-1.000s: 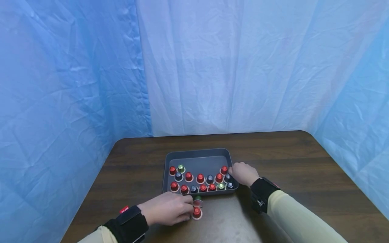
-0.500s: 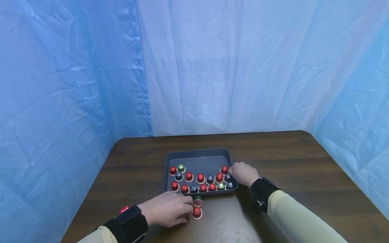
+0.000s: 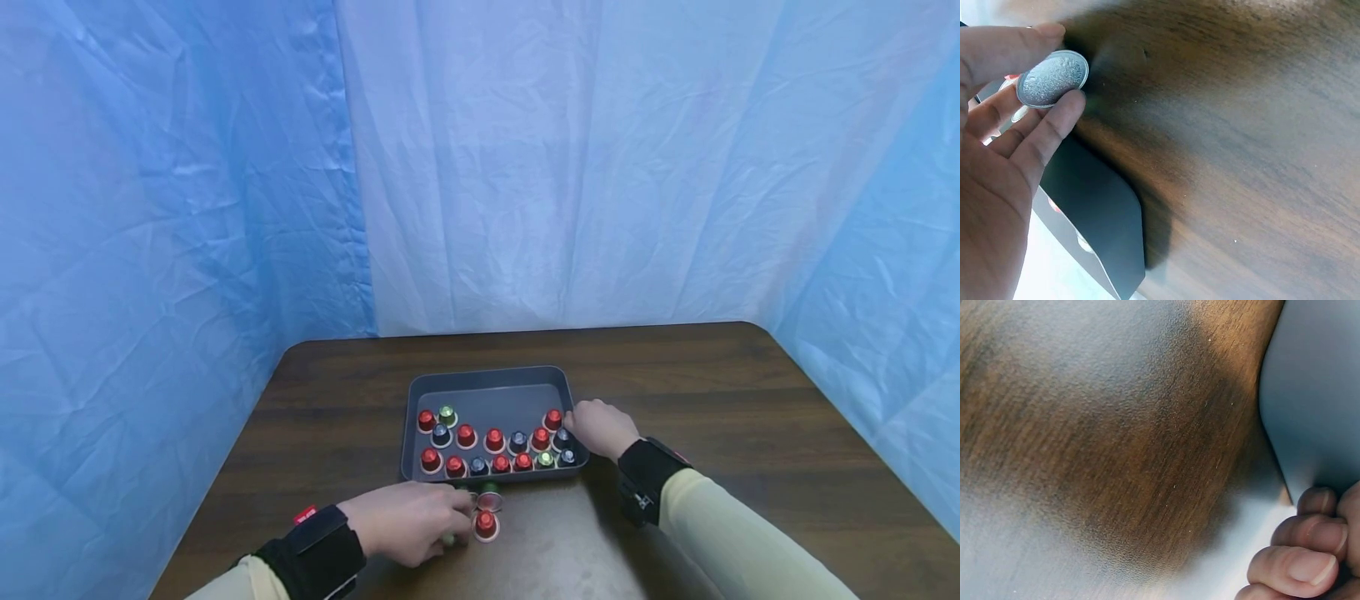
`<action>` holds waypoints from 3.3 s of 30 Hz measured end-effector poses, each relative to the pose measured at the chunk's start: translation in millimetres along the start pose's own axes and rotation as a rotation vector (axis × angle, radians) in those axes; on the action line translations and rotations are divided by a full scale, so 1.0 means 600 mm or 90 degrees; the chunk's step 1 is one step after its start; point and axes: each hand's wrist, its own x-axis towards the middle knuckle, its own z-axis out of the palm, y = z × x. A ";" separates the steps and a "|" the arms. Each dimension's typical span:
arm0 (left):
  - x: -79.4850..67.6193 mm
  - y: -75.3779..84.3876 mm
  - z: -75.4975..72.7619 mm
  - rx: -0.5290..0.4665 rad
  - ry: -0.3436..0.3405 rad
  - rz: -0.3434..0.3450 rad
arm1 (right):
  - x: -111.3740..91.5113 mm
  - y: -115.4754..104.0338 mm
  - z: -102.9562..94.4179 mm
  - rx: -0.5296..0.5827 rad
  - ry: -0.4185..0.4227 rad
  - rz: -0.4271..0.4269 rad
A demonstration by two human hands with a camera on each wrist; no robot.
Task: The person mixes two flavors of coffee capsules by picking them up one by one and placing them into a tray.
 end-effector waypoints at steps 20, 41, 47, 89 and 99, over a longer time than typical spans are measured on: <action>-0.006 0.009 -0.038 0.018 0.080 0.007 | 0.000 0.000 0.000 0.009 -0.004 0.008; -0.010 -0.021 -0.117 0.019 0.193 -0.070 | -0.002 0.001 0.000 0.013 0.004 -0.003; -0.015 -0.040 -0.129 -0.003 0.169 -0.119 | -0.001 0.001 0.001 0.014 -0.002 0.005; 0.008 -0.118 -0.088 0.028 0.072 -0.292 | 0.002 -0.001 0.004 0.012 0.004 -0.001; 0.012 -0.121 -0.081 0.045 0.067 -0.281 | 0.000 -0.001 0.002 0.015 0.010 -0.007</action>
